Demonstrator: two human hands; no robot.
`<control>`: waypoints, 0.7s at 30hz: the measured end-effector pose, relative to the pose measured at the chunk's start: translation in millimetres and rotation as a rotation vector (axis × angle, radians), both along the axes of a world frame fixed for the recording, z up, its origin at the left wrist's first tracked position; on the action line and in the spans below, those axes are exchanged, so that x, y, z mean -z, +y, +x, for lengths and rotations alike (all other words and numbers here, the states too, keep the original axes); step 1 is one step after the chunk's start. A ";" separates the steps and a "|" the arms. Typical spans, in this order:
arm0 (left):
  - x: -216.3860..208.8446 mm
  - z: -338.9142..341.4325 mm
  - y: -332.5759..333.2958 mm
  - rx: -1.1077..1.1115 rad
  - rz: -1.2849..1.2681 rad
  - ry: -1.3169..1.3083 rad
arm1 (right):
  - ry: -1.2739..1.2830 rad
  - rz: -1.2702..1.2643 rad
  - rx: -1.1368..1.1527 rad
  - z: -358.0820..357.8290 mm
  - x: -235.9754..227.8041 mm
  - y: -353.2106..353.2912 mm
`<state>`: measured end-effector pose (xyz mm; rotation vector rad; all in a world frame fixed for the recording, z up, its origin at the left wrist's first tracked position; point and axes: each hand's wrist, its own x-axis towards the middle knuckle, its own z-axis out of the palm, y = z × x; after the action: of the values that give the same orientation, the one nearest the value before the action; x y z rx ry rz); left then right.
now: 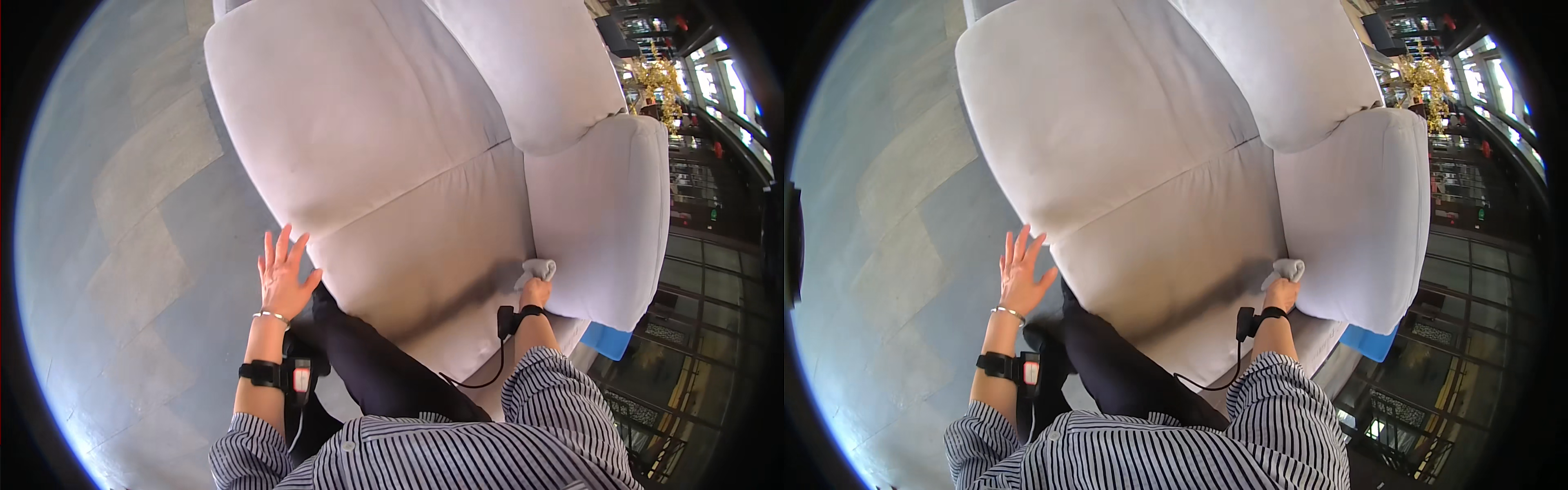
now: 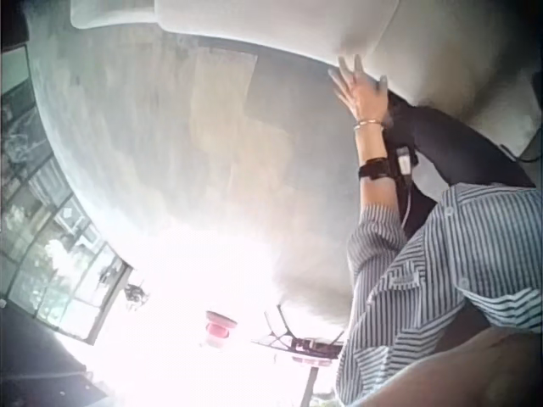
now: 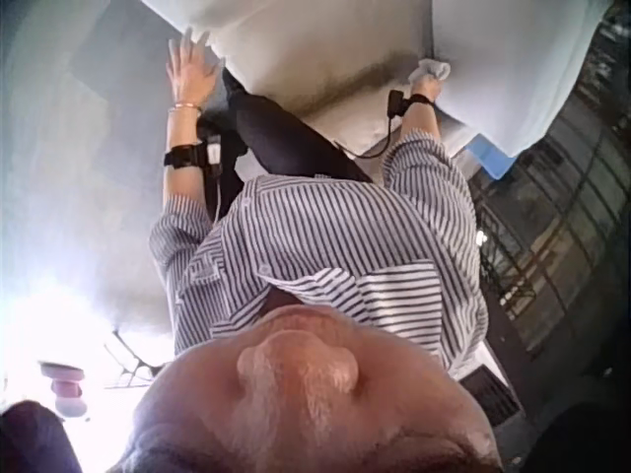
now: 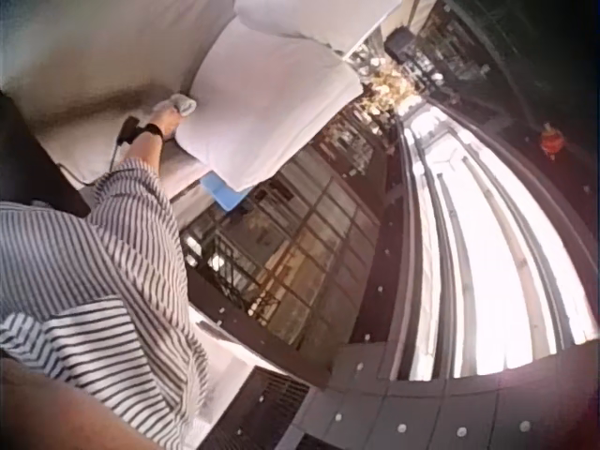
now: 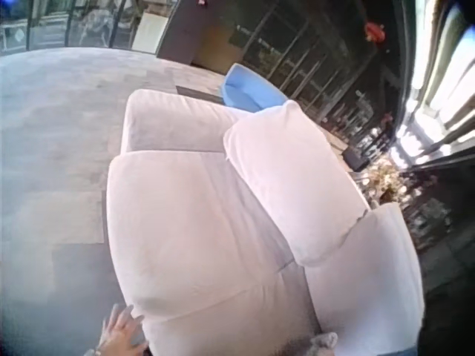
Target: The person wipes a blue chair, a gray sofa, a red chair, and the wooden armrest of a black armchair with a cloth.
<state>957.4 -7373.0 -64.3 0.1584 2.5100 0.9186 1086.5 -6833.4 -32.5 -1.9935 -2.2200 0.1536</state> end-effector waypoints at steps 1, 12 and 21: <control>-7.7 -14.7 10.4 -0.008 0.007 0.044 | 0.070 0.002 0.108 6.2 -0.2 14.0; -72.1 -76.2 -15.3 0.270 -0.329 0.096 | 0.256 -0.143 -1.120 -203.8 15.7 -222.2; -97.1 -45.5 -40.4 0.161 -0.406 0.163 | 0.651 -0.040 -1.372 -188.7 -41.0 -185.4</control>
<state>911.9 -7413.4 32.7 0.3079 2.7256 0.3335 897.8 -7018.8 8.5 -0.0215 -2.5506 0.8105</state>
